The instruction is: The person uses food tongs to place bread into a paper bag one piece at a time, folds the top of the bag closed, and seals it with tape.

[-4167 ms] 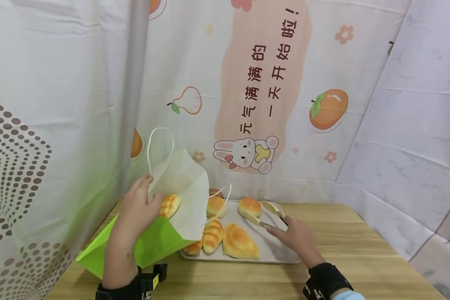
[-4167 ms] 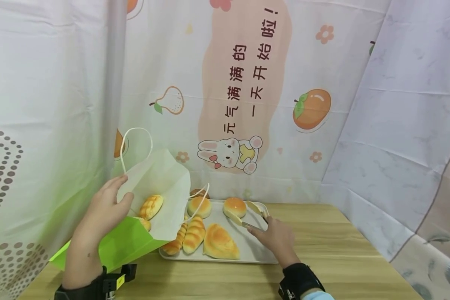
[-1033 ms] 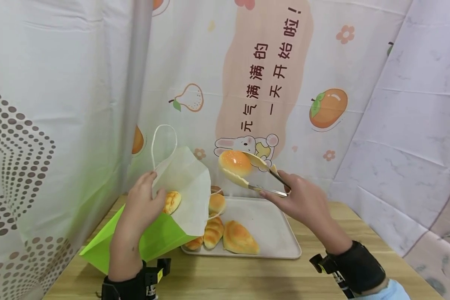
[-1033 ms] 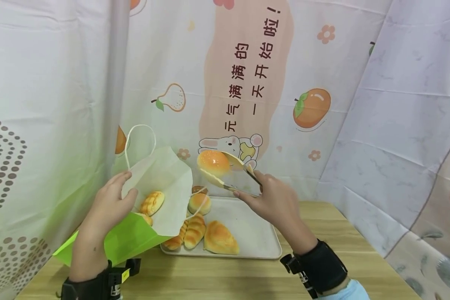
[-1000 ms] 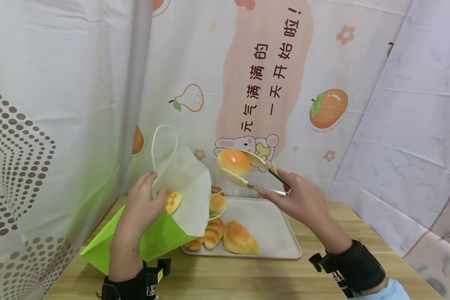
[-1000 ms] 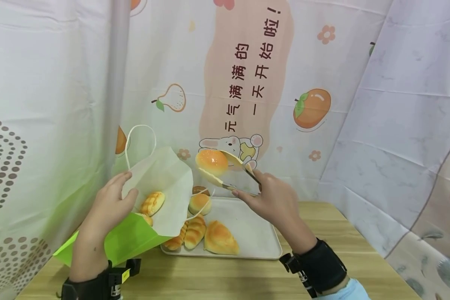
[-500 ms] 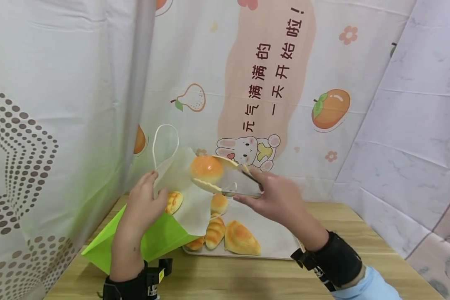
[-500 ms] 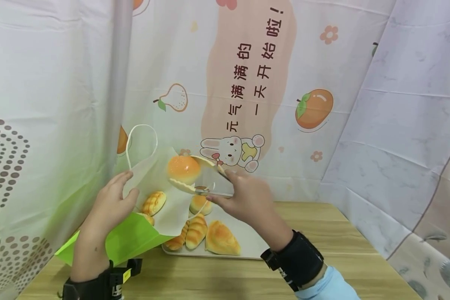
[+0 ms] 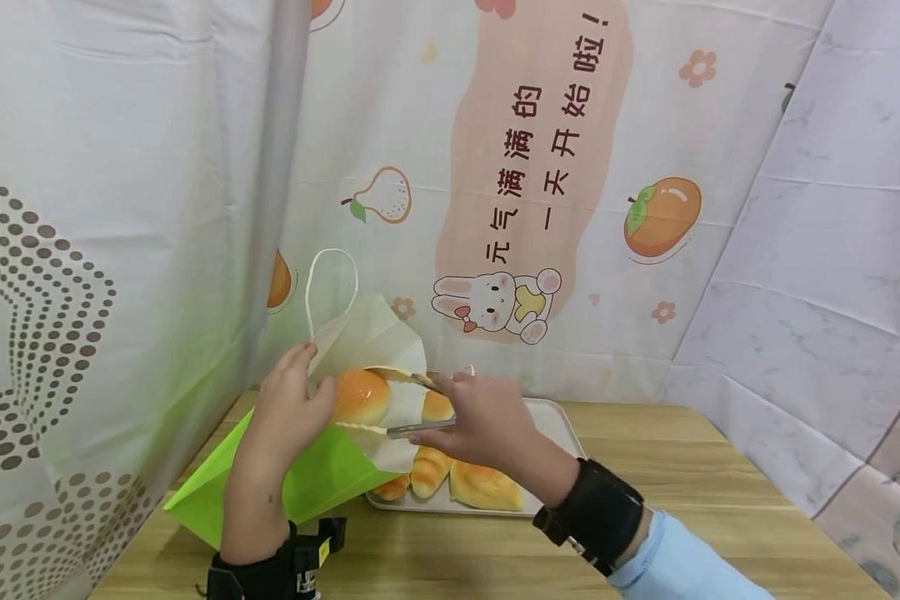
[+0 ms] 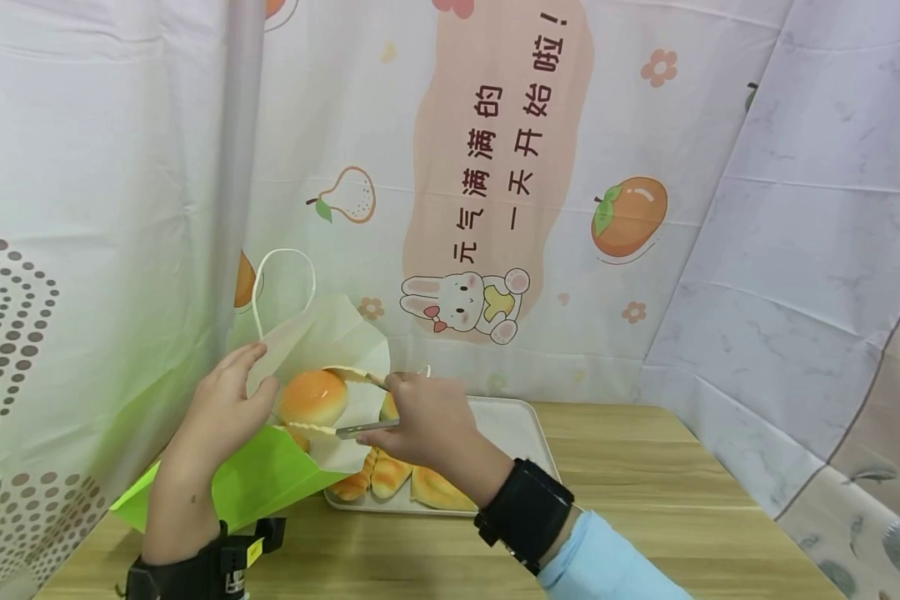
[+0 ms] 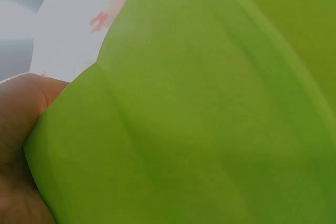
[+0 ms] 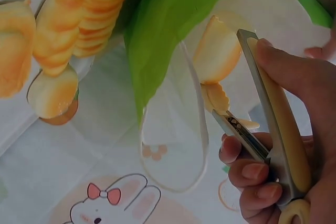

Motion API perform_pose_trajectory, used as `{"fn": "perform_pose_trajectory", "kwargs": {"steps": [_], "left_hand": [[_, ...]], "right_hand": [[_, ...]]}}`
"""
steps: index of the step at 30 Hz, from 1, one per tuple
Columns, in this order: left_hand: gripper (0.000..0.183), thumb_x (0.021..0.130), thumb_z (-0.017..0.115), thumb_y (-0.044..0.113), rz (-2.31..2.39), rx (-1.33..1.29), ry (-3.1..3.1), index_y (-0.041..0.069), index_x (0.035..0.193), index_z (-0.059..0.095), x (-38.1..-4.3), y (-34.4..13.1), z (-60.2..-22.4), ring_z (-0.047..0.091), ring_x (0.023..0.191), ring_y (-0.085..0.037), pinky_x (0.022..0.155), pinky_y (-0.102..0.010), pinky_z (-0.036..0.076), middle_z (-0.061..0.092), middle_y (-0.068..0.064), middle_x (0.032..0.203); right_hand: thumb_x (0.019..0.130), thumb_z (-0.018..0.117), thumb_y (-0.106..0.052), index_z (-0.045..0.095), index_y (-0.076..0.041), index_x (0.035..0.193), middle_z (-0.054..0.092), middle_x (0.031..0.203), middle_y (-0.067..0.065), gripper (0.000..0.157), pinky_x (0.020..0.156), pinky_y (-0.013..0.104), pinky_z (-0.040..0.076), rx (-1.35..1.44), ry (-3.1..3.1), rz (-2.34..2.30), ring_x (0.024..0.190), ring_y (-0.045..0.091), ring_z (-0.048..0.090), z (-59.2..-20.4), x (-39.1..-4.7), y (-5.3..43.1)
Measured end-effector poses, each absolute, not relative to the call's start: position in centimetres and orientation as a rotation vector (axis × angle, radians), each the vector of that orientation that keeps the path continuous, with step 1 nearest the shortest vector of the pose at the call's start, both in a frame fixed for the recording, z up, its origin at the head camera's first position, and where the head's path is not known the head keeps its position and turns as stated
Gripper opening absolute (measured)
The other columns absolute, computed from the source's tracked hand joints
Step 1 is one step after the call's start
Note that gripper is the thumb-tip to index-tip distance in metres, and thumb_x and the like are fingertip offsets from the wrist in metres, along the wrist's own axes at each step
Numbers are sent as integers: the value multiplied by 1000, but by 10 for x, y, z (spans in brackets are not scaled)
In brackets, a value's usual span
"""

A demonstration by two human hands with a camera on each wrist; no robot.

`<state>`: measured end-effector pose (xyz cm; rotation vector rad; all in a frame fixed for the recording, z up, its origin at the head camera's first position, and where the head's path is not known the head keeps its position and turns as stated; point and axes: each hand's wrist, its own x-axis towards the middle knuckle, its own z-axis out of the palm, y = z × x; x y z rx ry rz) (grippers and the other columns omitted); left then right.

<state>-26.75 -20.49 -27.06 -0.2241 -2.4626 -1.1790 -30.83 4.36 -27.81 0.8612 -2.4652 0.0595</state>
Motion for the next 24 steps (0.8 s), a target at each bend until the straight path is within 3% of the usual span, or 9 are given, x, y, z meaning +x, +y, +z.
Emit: {"fn": "perform_pose_trajectory", "kwargs": {"steps": [6,12,18,24], "left_hand": [[60,98,43,14,-1186,-212,-2467,-13,151,34,-267,-205,-270,40,132,-44,99,-60,38,26,-29,161],[60,99,43,14,-1169,-201,-2481,-13,152,32,-267,-206,-269,37,137,-46,101,-61,38,25,-29,161],[62,101,42,16,-1185,-178,-2517,-10,155,28,-266,-206,-269,32,141,-46,98,-59,38,21,-26,164],[61,100,41,16,-1172,-182,-2525,-10,155,29,-265,-206,-269,24,148,-49,107,-65,34,21,-26,164]], "right_hand": [[74,79,-66,70,-15,100,65,79,-7,58,45,24,37,861,-2544,27,60,11,57,-284,-316,19],[75,78,-68,64,-17,83,54,65,-6,54,46,25,37,832,-2597,-24,60,12,54,-290,-328,-1],[74,76,-70,54,-19,69,46,56,-7,56,47,28,35,763,-2658,-12,56,12,50,-297,-341,-13],[74,76,-72,49,-18,62,33,54,-7,61,46,27,30,693,-2707,39,51,11,41,-301,-349,-15]]}}
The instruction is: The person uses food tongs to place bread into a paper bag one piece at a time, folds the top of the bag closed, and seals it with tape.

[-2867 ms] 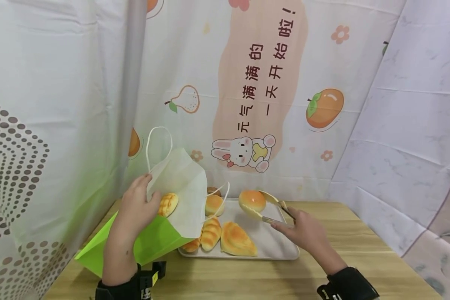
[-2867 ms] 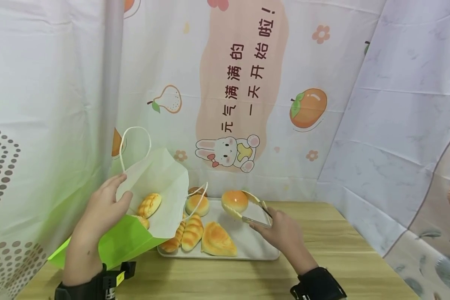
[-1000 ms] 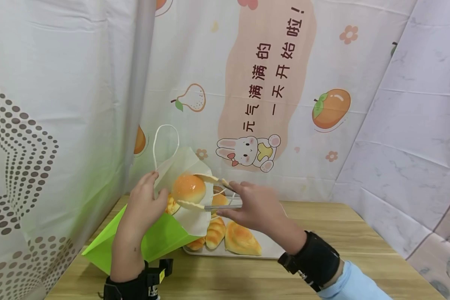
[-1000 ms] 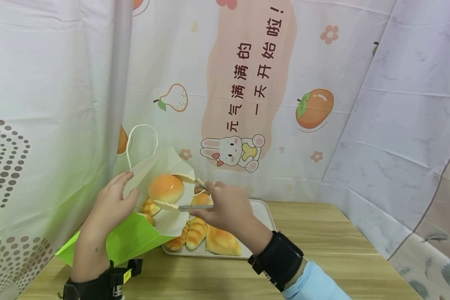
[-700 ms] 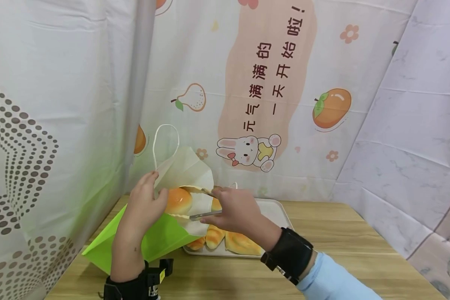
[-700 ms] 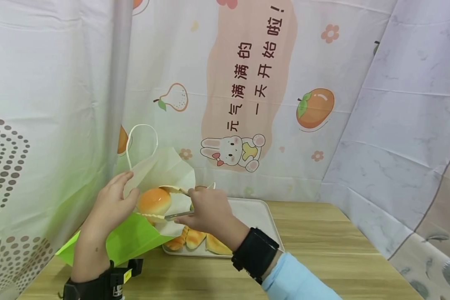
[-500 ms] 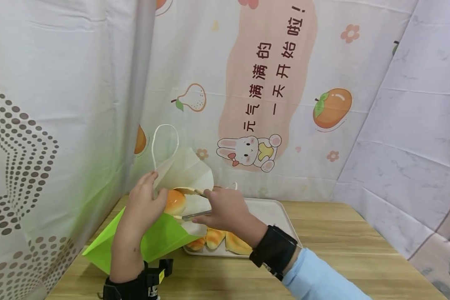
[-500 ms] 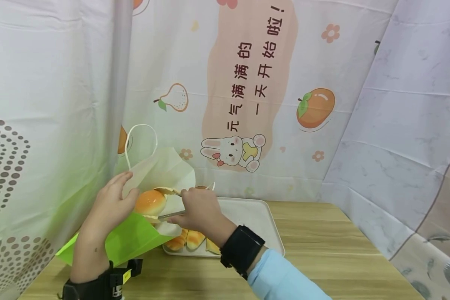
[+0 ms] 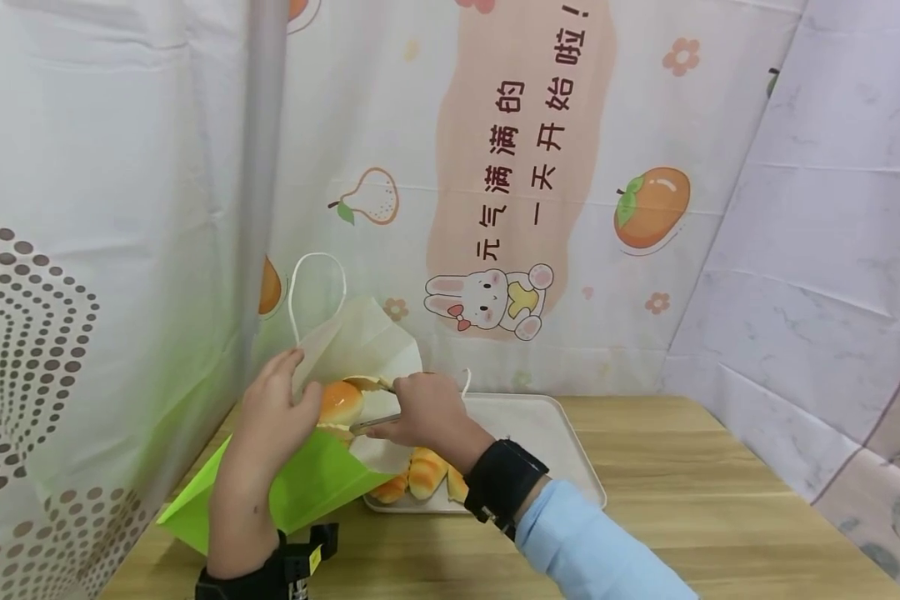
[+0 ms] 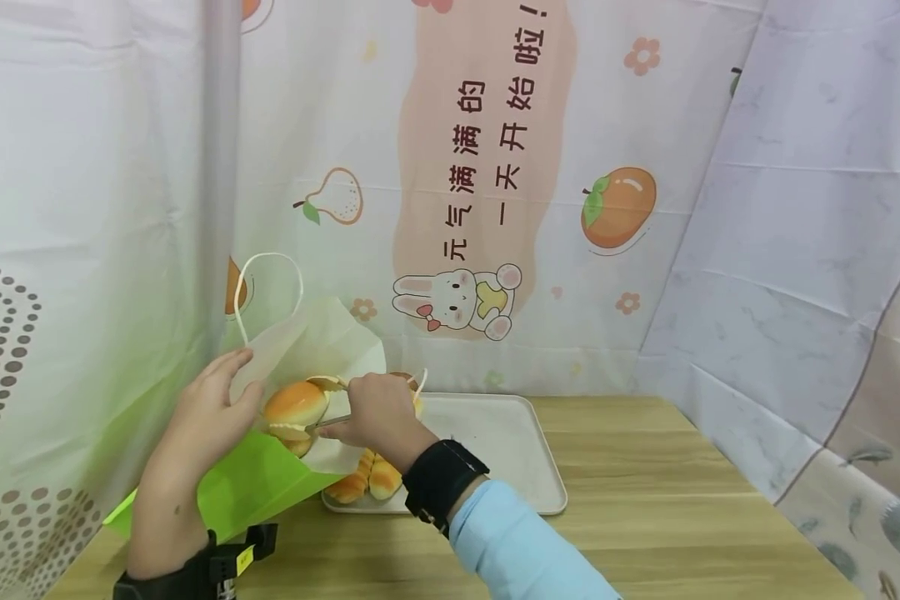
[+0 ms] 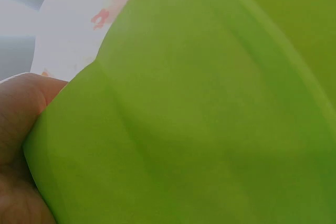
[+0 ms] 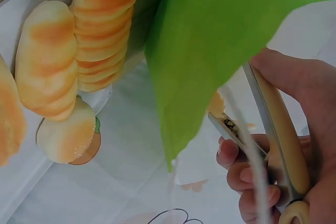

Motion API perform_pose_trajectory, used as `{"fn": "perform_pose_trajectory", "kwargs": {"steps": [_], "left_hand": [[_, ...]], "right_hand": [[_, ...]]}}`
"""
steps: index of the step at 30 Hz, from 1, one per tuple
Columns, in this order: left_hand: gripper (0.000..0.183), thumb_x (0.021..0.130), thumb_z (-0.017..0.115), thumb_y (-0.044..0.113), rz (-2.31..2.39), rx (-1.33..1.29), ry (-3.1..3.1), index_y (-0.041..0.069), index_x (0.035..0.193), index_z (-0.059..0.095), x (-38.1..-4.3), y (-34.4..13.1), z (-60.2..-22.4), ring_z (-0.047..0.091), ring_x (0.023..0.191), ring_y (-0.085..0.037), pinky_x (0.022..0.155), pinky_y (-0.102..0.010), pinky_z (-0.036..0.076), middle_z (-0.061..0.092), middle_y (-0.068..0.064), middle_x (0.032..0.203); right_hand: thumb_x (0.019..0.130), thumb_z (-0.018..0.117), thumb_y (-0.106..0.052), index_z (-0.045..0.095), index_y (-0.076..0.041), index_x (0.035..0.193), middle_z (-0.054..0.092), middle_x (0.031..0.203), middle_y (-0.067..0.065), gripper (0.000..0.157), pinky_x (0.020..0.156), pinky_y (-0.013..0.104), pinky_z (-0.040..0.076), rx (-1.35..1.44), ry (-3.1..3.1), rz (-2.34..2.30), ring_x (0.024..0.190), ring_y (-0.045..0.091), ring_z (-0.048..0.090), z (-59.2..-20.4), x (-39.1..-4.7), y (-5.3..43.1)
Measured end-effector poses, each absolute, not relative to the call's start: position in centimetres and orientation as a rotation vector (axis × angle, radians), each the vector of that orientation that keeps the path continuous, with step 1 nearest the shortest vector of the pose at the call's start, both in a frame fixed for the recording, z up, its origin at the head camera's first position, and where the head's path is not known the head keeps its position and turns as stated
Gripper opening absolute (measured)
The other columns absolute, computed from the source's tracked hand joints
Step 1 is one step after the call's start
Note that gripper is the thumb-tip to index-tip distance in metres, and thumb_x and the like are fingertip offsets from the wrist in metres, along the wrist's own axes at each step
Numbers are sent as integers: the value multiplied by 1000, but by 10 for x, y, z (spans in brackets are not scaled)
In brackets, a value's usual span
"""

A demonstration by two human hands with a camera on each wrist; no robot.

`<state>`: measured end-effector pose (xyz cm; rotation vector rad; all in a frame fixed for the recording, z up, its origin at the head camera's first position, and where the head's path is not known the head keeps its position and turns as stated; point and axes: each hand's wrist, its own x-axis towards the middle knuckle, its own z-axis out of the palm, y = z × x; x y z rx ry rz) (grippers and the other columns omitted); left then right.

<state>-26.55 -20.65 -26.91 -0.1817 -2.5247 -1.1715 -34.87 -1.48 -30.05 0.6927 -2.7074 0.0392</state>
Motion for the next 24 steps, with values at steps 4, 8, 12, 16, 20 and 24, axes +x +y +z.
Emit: {"fn": "perform_pose_trajectory", "kwargs": {"steps": [4,8,12,16,20,24], "left_hand": [[61,100,41,16,-1163,-177,-2526,-10,154,30,-265,-207,-270,23,148,-50,107,-64,34,22,-27,163],[61,101,41,16,-1162,-179,-2522,-10,154,30,-264,-207,-269,22,148,-50,110,-66,32,22,-27,163],[61,101,42,15,-1162,-183,-2509,-10,154,30,-264,-207,-268,22,148,-50,112,-68,29,22,-27,163],[61,100,42,15,-1160,-178,-2503,-10,154,30,-263,-207,-269,26,146,-50,109,-67,33,22,-27,163],[61,101,42,16,-1156,-170,-2511,-9,155,29,-263,-207,-269,29,144,-49,105,-65,36,22,-27,163],[61,101,42,16,-1154,-162,-2522,-9,155,29,-263,-206,-269,29,145,-48,104,-63,37,22,-26,164]], "right_hand": [[73,73,-75,46,-18,59,30,53,-7,65,45,28,29,668,-2722,48,49,10,40,-303,-351,-14],[73,73,-76,49,-18,63,34,55,-7,63,47,29,30,637,-2731,60,50,11,43,-303,-353,-12],[73,72,-78,54,-18,67,41,56,-6,62,49,33,33,581,-2742,41,50,14,47,-301,-356,-13],[72,73,-77,56,-18,70,47,59,-5,62,50,35,37,559,-2752,-2,51,15,48,-300,-359,-15],[73,72,-77,59,-18,73,51,62,-5,61,49,33,39,579,-2748,-68,53,14,49,-301,-362,-20],[75,70,-77,60,-17,74,52,63,-5,61,46,29,38,606,-2747,-131,55,12,50,-304,-366,-28]]}}
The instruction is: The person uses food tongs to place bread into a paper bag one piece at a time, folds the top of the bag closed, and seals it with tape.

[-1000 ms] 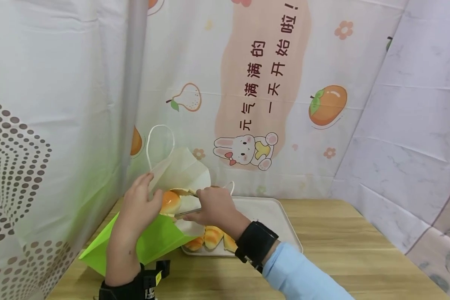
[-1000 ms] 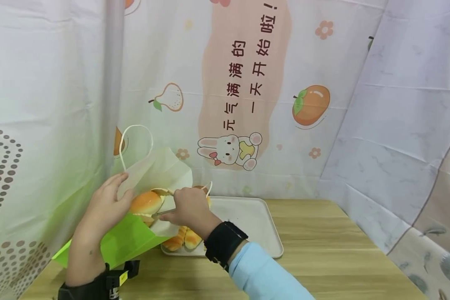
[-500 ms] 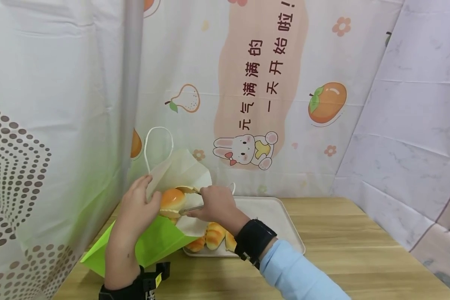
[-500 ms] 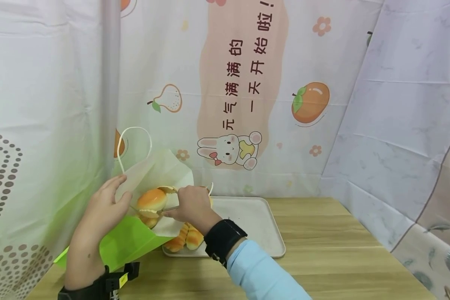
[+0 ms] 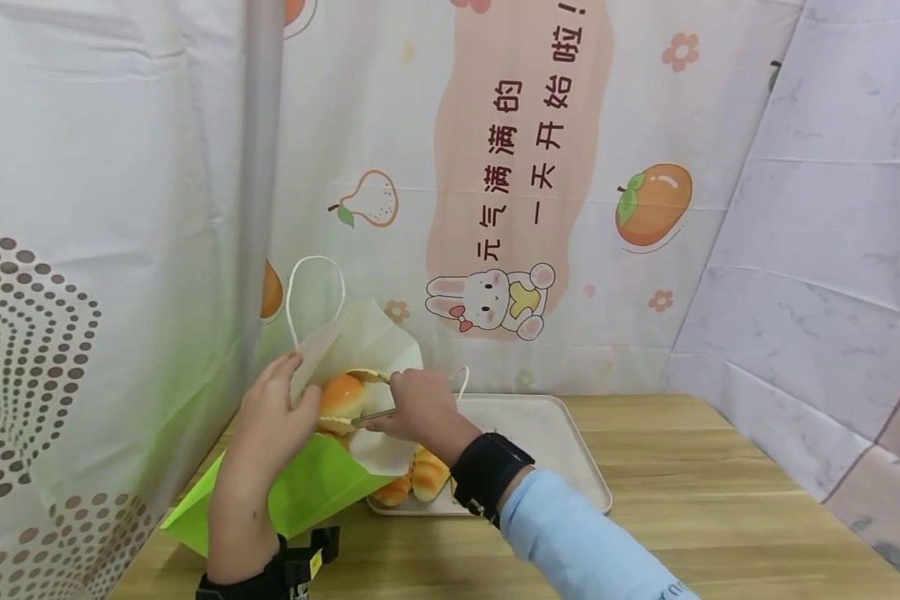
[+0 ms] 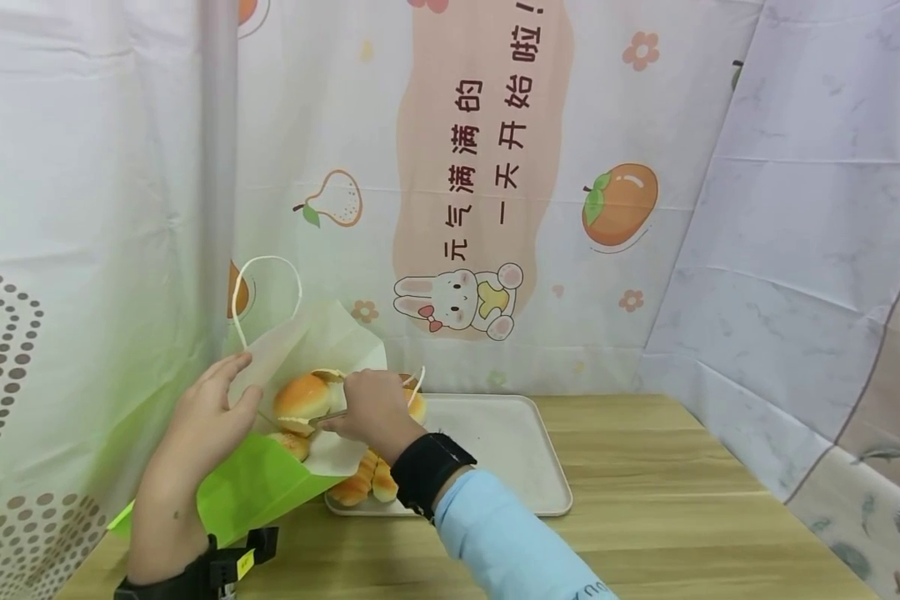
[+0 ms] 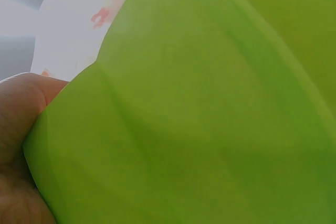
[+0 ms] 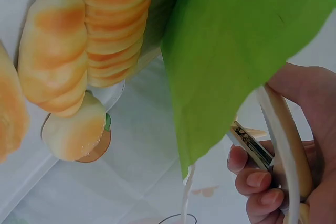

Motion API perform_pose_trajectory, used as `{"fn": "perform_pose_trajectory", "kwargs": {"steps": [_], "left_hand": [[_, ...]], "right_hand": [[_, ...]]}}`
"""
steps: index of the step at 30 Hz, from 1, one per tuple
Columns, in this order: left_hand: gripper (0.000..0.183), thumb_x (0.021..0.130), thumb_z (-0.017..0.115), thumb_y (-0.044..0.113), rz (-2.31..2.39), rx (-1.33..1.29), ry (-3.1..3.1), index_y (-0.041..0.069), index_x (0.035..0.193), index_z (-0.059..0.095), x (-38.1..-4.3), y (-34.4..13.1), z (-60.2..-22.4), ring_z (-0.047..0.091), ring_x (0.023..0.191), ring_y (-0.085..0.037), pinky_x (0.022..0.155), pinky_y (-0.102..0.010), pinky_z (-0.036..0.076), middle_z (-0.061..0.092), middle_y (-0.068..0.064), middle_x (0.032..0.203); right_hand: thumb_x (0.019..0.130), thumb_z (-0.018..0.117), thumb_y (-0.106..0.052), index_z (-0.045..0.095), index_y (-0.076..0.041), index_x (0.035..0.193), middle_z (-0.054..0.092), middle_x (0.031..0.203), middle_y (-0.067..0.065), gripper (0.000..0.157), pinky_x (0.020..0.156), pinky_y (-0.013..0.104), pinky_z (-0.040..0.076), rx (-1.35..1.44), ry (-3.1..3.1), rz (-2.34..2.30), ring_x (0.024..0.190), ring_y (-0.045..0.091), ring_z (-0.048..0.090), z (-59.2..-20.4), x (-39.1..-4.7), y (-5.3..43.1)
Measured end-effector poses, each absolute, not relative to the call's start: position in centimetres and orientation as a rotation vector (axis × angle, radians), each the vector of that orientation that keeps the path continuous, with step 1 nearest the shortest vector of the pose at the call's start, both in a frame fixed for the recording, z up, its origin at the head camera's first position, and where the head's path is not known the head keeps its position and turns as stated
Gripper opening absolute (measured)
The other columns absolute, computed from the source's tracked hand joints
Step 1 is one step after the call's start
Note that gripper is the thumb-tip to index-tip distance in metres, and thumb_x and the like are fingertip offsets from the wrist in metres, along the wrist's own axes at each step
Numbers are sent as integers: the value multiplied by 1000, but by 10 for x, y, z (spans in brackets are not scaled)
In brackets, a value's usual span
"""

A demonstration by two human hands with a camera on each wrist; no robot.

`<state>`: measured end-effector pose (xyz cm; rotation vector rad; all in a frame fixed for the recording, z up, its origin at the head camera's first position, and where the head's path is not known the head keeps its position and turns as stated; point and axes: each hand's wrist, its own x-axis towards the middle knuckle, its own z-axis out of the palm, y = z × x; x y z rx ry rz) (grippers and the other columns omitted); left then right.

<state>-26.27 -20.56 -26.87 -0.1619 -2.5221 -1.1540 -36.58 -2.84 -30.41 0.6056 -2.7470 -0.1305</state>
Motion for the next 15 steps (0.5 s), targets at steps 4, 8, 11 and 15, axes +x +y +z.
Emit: {"fn": "perform_pose_trajectory", "kwargs": {"steps": [4,8,11,15], "left_hand": [[61,101,42,16,-1156,-155,-2527,-8,155,30,-262,-206,-270,28,146,-48,103,-62,37,22,-26,164],[60,101,41,16,-1161,-154,-2525,-8,155,30,-262,-205,-270,29,145,-48,104,-63,37,22,-25,164],[60,101,41,16,-1164,-149,-2525,-7,156,30,-263,-205,-269,33,143,-47,100,-60,40,22,-24,164],[61,102,41,17,-1163,-143,-2536,-6,156,29,-263,-205,-268,30,145,-47,99,-59,40,21,-24,165]], "right_hand": [[76,69,-77,57,-17,72,49,61,-5,61,46,28,38,638,-2750,-150,54,11,50,-308,-367,-37],[75,71,-76,56,-18,71,47,58,-6,60,46,27,37,678,-2741,-118,53,10,49,-309,-365,-43],[75,72,-76,56,-18,73,46,58,-6,60,45,27,36,686,-2746,-91,52,11,48,-309,-363,-46],[73,73,-76,56,-17,73,43,58,-5,61,45,26,33,683,-2741,-87,51,11,45,-310,-362,-47]]}}
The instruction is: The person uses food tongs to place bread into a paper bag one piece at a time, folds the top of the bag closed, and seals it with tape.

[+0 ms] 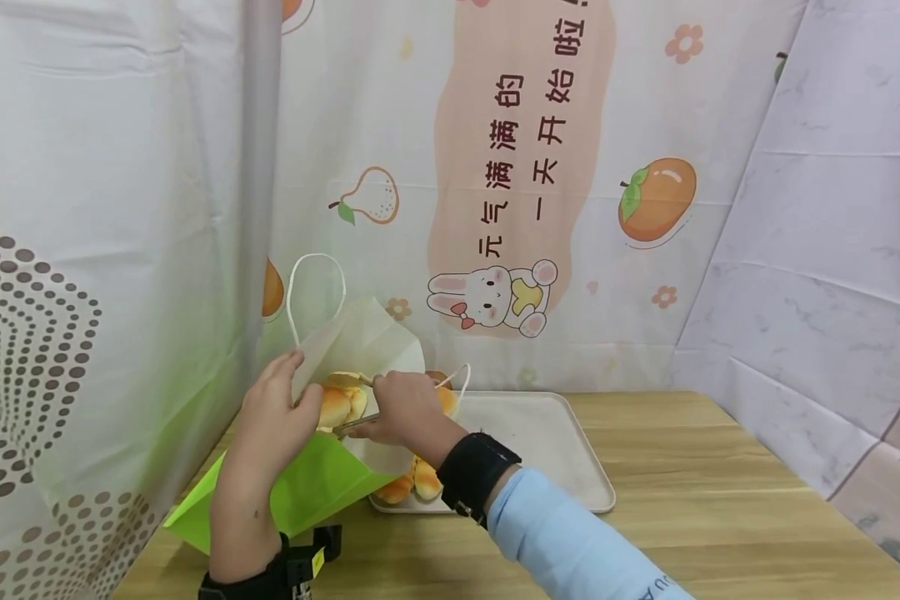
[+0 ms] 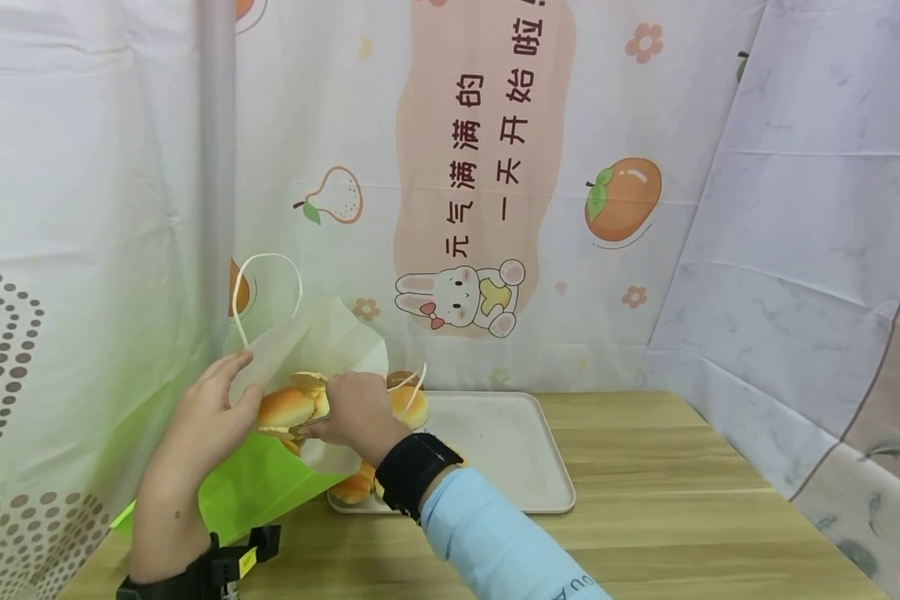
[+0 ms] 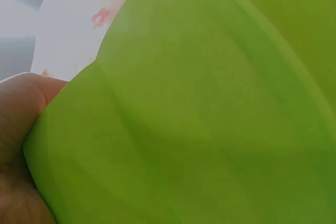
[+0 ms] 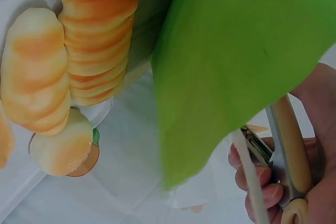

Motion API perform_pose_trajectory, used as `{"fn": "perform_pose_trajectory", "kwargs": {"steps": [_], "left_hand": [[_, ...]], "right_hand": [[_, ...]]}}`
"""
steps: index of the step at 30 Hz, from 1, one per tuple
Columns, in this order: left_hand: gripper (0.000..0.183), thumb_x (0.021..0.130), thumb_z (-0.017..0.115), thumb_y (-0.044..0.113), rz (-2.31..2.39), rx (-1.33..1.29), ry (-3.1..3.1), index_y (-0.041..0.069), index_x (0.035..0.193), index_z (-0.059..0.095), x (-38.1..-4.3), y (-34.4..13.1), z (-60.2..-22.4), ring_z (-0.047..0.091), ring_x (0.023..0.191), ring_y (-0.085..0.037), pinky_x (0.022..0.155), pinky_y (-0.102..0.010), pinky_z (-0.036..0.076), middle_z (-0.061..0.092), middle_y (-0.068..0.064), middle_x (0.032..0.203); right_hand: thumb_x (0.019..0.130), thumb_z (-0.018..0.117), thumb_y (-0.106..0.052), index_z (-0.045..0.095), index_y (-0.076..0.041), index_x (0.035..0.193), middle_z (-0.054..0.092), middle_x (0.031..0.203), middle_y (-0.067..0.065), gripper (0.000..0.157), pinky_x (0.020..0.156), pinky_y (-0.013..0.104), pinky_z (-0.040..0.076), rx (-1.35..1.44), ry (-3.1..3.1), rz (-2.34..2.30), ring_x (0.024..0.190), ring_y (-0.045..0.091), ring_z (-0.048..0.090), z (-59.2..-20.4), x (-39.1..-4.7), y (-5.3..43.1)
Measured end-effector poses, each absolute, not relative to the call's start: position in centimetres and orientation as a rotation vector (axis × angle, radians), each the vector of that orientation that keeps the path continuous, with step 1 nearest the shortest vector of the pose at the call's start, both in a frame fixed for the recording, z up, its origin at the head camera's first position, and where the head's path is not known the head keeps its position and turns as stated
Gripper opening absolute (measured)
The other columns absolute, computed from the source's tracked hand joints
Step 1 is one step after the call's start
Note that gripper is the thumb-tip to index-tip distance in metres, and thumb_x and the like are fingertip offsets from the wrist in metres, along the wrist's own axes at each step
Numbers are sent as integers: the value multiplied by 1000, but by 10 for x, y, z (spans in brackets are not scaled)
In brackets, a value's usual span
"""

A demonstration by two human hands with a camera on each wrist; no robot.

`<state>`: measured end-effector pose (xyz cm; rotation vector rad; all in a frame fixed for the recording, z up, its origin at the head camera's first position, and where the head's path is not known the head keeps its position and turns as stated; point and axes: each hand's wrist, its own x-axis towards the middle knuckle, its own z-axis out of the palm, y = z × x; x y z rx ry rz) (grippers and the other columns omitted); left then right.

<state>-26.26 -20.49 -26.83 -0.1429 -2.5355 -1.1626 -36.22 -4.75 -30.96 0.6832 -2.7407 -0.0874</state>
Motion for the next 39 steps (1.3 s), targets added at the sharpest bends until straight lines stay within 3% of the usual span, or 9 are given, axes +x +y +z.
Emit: {"fn": "perform_pose_trajectory", "kwargs": {"steps": [6,12,16,18,24,30,33,36,39], "left_hand": [[61,102,42,17,-1157,-157,-2534,-8,156,28,-263,-207,-269,22,148,-49,106,-64,36,20,-26,164],[63,101,43,16,-1167,-156,-2514,-10,156,25,-262,-209,-270,34,139,-47,103,-61,36,20,-27,164],[63,101,41,17,-1151,-153,-2520,-9,156,26,-262,-209,-269,56,102,-39,90,-53,42,20,-26,165],[62,101,40,17,-1142,-153,-2524,-8,156,26,-263,-209,-270,56,82,-35,82,-49,43,20,-27,164],[62,102,39,16,-1152,-142,-2534,-9,156,25,-265,-212,-271,44,121,-42,92,-56,38,19,-27,165],[62,102,38,17,-1143,-127,-2543,-9,157,24,-265,-216,-273,39,129,-45,93,-57,37,18,-27,165],[61,102,39,17,-1130,-130,-2538,-10,156,26,-265,-216,-273,56,98,-39,89,-55,39,20,-28,164],[61,102,40,16,-1132,-129,-2536,-9,156,27,-265,-214,-272,43,62,-25,87,-52,40,20,-28,164],[61,102,40,16,-1137,-128,-2534,-9,156,27,-265,-213,-271,33,54,-18,84,-51,41,20,-27,164]], "right_hand": [[72,72,-78,56,-18,74,48,60,-6,62,44,28,35,679,-2730,-83,51,11,47,-306,-358,-39],[72,73,-77,63,-18,88,57,71,-6,61,51,34,43,669,-2727,-16,59,12,53,-291,-352,-22],[74,75,-72,67,-18,98,60,75,-6,60,55,36,46,692,-2677,69,66,14,58,-277,-346,-1],[76,76,-69,69,-16,109,63,81,-5,63,55,32,47,705,-2654,123,70,14,60,-269,-343,13],[75,79,-65,64,-17,139,74,110,3,81,60,32,51,662,-2545,260,89,21,70,-251,-333,63],[73,81,-65,68,-18,133,62,77,-1,77,47,30,39,499,-2456,308,65,17,56,-250,-328,117],[75,79,-64,69,-16,124,53,72,-1,69,46,30,33,411,-2461,317,60,15,48,-256,-321,150],[78,79,-61,68,-13,101,49,68,-1,55,46,30,30,362,-2480,331,57,15,44,-270,-311,185],[78,78,-61,66,-14,90,43,62,-4,50,44,30,27,351,-2519,347,51,13,37,-297,-301,214]]}}
